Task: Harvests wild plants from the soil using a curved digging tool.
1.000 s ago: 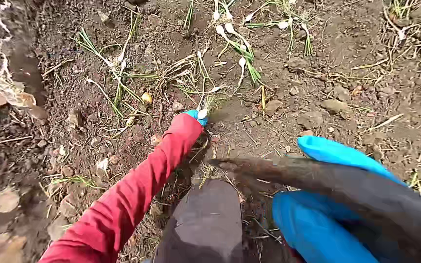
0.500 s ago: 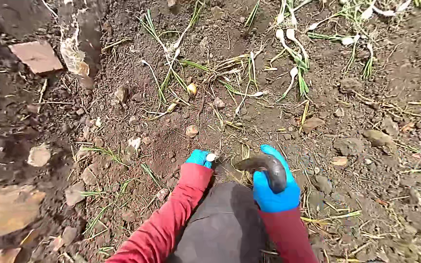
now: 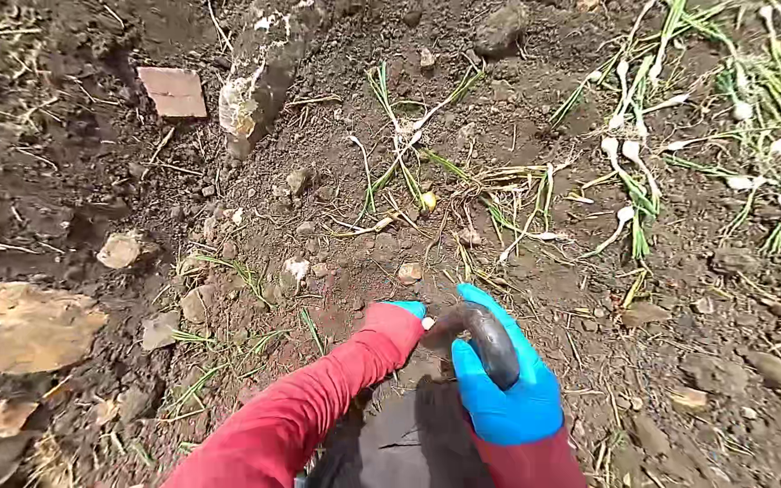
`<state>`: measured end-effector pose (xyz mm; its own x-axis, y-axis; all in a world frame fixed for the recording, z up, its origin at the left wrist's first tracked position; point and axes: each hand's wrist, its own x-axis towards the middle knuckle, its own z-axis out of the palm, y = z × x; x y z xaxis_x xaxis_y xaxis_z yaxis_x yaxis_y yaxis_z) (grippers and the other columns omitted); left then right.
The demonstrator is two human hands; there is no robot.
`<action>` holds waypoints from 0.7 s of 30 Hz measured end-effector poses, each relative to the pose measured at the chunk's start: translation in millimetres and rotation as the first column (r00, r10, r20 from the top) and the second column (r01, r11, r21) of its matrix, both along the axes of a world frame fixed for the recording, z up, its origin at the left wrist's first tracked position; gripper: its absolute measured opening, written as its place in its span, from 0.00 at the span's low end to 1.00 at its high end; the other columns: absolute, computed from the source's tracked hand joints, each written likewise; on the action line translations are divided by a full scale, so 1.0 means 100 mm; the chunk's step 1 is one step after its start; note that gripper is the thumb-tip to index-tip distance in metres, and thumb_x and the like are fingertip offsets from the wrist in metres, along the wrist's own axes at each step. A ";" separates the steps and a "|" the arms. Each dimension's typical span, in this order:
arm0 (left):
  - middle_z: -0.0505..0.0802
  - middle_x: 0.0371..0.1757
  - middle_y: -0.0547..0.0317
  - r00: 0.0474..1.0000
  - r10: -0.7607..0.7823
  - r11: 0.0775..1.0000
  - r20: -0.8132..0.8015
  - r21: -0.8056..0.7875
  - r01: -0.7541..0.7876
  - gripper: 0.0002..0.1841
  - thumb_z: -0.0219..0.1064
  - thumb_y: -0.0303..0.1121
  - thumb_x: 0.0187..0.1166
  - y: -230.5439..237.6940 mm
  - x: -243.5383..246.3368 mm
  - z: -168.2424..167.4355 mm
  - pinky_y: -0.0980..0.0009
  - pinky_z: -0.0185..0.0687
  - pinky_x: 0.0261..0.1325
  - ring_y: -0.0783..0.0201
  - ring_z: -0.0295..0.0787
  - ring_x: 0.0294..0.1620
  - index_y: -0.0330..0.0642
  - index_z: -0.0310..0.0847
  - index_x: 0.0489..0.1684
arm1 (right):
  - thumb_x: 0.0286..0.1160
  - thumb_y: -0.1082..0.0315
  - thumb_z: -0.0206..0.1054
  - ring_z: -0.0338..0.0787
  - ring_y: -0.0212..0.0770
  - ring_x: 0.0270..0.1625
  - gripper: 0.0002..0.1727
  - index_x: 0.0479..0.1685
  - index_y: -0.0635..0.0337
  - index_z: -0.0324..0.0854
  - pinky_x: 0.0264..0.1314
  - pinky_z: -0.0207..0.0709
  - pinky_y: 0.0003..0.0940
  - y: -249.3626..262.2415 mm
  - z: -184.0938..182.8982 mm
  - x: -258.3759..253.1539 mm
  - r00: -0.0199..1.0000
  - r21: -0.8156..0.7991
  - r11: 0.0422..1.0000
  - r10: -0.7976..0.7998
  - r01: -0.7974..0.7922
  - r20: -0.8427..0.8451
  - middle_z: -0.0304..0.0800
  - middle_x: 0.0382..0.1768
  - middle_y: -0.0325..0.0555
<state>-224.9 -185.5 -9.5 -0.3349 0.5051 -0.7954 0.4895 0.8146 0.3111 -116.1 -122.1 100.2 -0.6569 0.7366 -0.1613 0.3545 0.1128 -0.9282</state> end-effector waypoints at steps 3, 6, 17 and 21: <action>0.94 0.60 0.51 0.939 0.296 0.941 0.173 0.114 -0.318 0.25 0.68 0.40 0.83 -0.39 -0.03 -0.02 0.40 0.84 0.67 0.50 0.92 0.61 0.50 0.76 0.80 | 0.72 0.69 0.66 0.89 0.26 0.36 0.26 0.74 0.53 0.78 0.33 0.86 0.24 0.30 0.15 -0.01 0.967 0.028 0.996 0.092 -0.087 -0.239 0.92 0.57 0.33; 0.95 0.56 0.49 0.892 0.444 0.777 0.082 0.460 -0.429 0.13 0.64 0.33 0.85 -0.66 -0.36 0.20 0.50 0.85 0.70 0.56 0.93 0.59 0.41 0.90 0.61 | 0.66 0.73 0.66 0.91 0.28 0.45 0.34 0.80 0.52 0.75 0.45 0.88 0.29 0.33 -0.21 -0.14 0.992 0.074 0.990 0.125 -0.123 -0.014 0.92 0.58 0.40; 0.95 0.36 0.56 0.891 0.442 0.878 -0.106 0.255 -0.405 0.08 0.73 0.40 0.72 -0.72 -1.15 0.32 0.46 0.88 0.45 0.57 0.94 0.40 0.47 0.93 0.33 | 0.65 0.79 0.66 0.92 0.31 0.51 0.33 0.77 0.57 0.77 0.52 0.88 0.33 -0.22 -0.59 -0.77 0.972 -0.107 0.967 0.225 -0.231 -0.066 0.92 0.60 0.41; 0.91 0.62 0.45 0.956 -0.271 0.954 -0.109 0.099 0.282 0.12 0.66 0.33 0.81 -0.41 -0.72 -0.12 0.41 0.82 0.64 0.41 0.85 0.67 0.38 0.90 0.53 | 0.64 0.68 0.69 0.90 0.29 0.29 0.27 0.69 0.59 0.83 0.32 0.86 0.29 -0.09 0.04 -0.86 0.979 -0.072 0.978 0.198 -0.195 0.039 0.95 0.37 0.38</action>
<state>-297.2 -226.3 -21.8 -0.2393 0.6728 -0.7001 0.7215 0.6057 0.3354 -201.7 -130.7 104.0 -0.7788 0.5799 -0.2391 0.3734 0.1223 -0.9196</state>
